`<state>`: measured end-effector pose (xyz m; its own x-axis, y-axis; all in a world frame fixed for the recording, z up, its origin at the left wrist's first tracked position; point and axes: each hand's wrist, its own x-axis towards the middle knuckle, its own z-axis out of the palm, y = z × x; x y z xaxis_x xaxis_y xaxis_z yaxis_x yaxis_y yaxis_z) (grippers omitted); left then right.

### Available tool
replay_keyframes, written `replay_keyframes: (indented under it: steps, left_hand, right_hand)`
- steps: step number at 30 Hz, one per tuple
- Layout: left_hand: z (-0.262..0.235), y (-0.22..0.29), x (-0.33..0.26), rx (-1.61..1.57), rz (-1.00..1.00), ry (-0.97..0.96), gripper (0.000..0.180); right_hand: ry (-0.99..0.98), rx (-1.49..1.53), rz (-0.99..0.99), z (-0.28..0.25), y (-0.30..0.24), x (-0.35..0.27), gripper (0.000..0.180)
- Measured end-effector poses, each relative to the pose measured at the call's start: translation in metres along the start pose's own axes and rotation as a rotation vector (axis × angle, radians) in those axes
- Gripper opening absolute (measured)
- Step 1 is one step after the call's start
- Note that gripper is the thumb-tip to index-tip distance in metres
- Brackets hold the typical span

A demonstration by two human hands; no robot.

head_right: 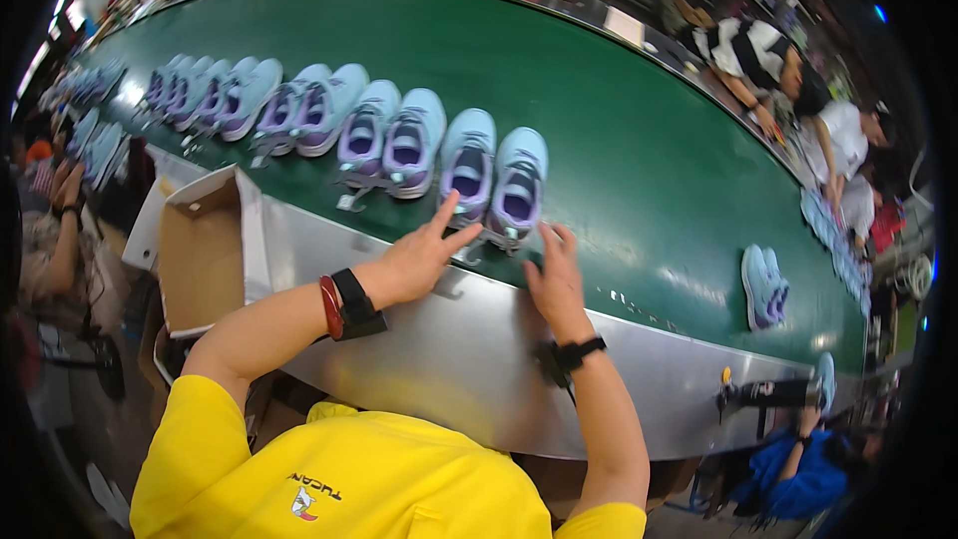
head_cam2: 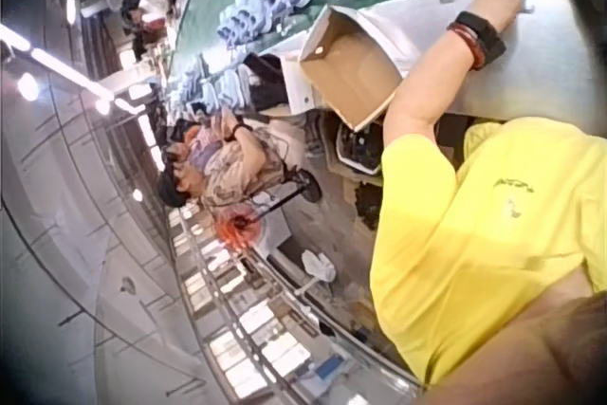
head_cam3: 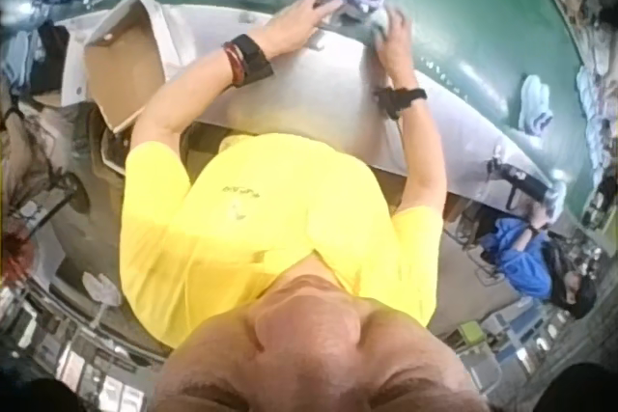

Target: The person attaches black plastic security tags to a row of light blue and purple sneakers on a green conveyor belt. They use a handheld tool to secure the tags to the shoe tongues and then place the tagged shoes into a cardboard box.

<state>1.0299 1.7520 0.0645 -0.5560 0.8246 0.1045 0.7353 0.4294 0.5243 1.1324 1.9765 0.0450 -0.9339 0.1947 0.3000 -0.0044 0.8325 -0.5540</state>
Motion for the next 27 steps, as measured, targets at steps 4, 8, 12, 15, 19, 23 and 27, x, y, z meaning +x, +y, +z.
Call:
replay_keyframes:
  steps: [4, 8, 12, 15, 19, 23, 27]
  left_hand:
    - [0.009, -0.001, -0.05, -0.006, 0.051, 0.18, 0.067]
    - [-0.009, 0.003, -0.097, 0.198, -0.024, 0.315, 0.061]
    - [-0.048, -0.011, -0.138, 0.474, -0.197, 0.451, 0.063]
    - [-0.089, 0.0, -0.169, 0.561, -0.407, 0.415, 0.063]
    - [-0.101, 0.004, -0.194, 0.148, -0.817, 0.222, 0.062]
    - [-0.085, 0.007, -0.199, 0.111, -0.687, 0.439, 0.056]
    - [-0.081, 0.024, -0.18, 0.124, -0.471, 0.634, 0.056]
  right_hand:
    - [-0.102, -0.285, 0.013, -0.012, 0.055, -0.046, 0.043]
    - [-0.13, -0.355, 0.045, -0.021, 0.046, -0.064, 0.035]
    - [-0.125, -0.316, 0.067, -0.025, 0.052, -0.066, 0.032]
    - [-0.119, -0.269, 0.089, -0.03, 0.055, -0.067, 0.031]
    - [-0.072, -0.227, 0.063, -0.034, 0.057, -0.066, 0.029]
    - [-0.033, -0.202, 0.043, -0.034, 0.06, -0.07, 0.025]
    - [-0.012, -0.168, 0.021, -0.034, 0.061, -0.074, 0.021]
